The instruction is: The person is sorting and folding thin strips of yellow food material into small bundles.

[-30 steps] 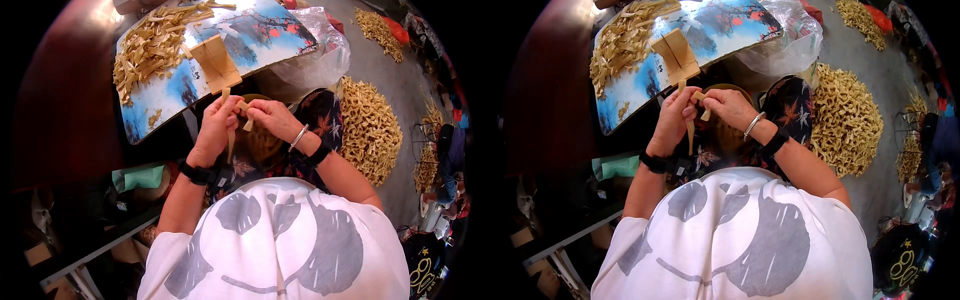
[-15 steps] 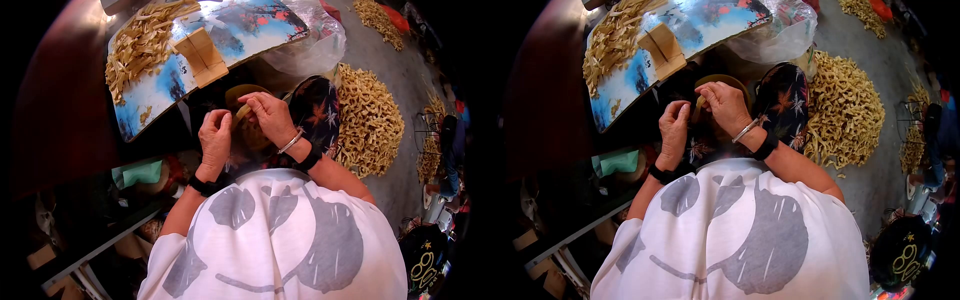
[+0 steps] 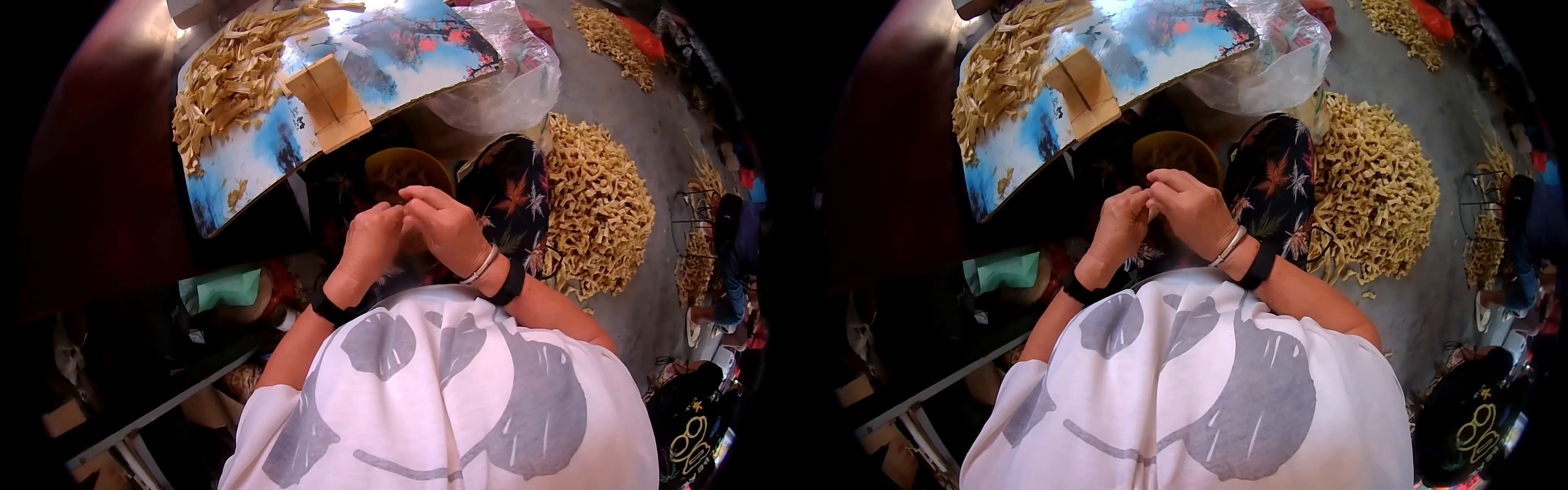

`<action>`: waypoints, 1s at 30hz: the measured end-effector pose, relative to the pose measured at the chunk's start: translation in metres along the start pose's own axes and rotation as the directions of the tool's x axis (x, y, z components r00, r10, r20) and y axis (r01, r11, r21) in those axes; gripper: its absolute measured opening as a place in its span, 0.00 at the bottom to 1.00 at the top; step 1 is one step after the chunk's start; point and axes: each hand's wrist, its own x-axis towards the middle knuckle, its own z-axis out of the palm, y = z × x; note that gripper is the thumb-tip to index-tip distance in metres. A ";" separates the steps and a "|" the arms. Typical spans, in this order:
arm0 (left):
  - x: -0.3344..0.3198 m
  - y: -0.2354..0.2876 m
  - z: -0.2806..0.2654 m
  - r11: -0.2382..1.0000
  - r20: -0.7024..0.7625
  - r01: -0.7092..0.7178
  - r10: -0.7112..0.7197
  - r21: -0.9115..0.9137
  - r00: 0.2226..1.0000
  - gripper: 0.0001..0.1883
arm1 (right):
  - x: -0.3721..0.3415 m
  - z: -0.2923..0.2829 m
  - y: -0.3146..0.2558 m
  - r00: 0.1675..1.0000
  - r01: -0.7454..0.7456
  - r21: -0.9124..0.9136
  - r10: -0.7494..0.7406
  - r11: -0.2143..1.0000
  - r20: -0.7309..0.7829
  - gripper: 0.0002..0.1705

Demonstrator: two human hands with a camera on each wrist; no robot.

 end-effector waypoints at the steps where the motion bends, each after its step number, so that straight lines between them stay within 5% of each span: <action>1: 0.001 0.007 -0.004 1.000 -0.043 -0.002 0.001 -0.021 0.999 0.08 | -0.003 0.005 0.006 0.991 -0.132 0.045 0.132 0.990 0.014 0.07; 2: 0.002 0.010 -0.006 1.000 -0.063 -0.011 0.012 0.023 0.998 0.08 | -0.006 0.008 0.011 0.965 -0.264 0.088 0.261 0.961 0.036 0.07; 3: 0.003 0.013 -0.007 0.998 -0.083 -0.016 0.022 0.067 0.996 0.09 | -0.004 0.008 0.004 0.801 -0.591 0.341 0.583 0.731 0.137 0.10; 6: 0.003 0.017 -0.001 0.997 -0.184 -0.012 0.026 0.078 0.983 0.12 | -0.001 0.017 0.010 0.565 -0.797 0.444 0.766 0.409 0.307 0.12; 9: 0.006 0.019 0.003 0.996 -0.247 -0.029 0.050 0.085 0.968 0.14 | -0.006 0.029 0.018 0.499 -0.820 0.485 0.797 0.305 0.341 0.13; 12: 0.006 0.017 0.008 0.995 -0.255 -0.018 0.043 0.099 0.966 0.14 | -0.009 0.031 0.021 0.765 -0.603 0.442 0.638 0.665 0.084 0.12; 17: 0.015 0.011 0.009 0.995 -0.253 0.019 -0.043 -0.094 0.966 0.15 | -0.006 0.016 0.009 0.834 -0.542 0.395 0.532 0.742 0.144 0.10; 20: 0.013 0.012 0.007 0.960 -0.222 -0.030 -0.034 -0.278 0.974 0.18 | -0.011 0.020 0.013 0.802 -0.585 0.358 0.584 0.728 0.125 0.11; 22: 0.009 0.017 0.002 0.956 -0.184 -0.011 -0.045 -0.294 0.982 0.20 | -0.013 0.022 0.014 0.727 -0.670 0.451 0.642 0.589 0.242 0.13; 23: 0.009 0.017 0.003 0.961 -0.204 -0.018 -0.040 -0.275 0.978 0.22 | -0.017 0.027 0.017 0.581 -0.751 0.613 0.689 0.247 0.434 0.14; 24: 0.010 0.016 0.002 0.956 -0.220 -0.008 -0.059 -0.293 0.974 0.22 | -0.014 0.026 0.014 0.551 -0.720 0.693 0.638 0.037 0.538 0.15; 26: 0.009 0.014 0.001 0.943 -0.246 0.023 -0.110 -0.331 0.963 0.21 | -0.007 0.019 0.010 0.486 -0.725 0.674 0.589 -0.142 0.646 0.15; 27: 0.012 0.011 0.004 0.946 -0.323 0.000 -0.111 -0.324 0.940 0.15 | -0.005 0.018 0.011 0.528 -0.734 0.679 0.610 -0.021 0.590 0.14; 30: 0.006 0.012 0.007 0.744 -0.151 0.228 -0.404 -0.628 0.902 0.08 | 0.000 0.013 0.010 0.657 -0.715 0.602 0.636 0.356 0.404 0.13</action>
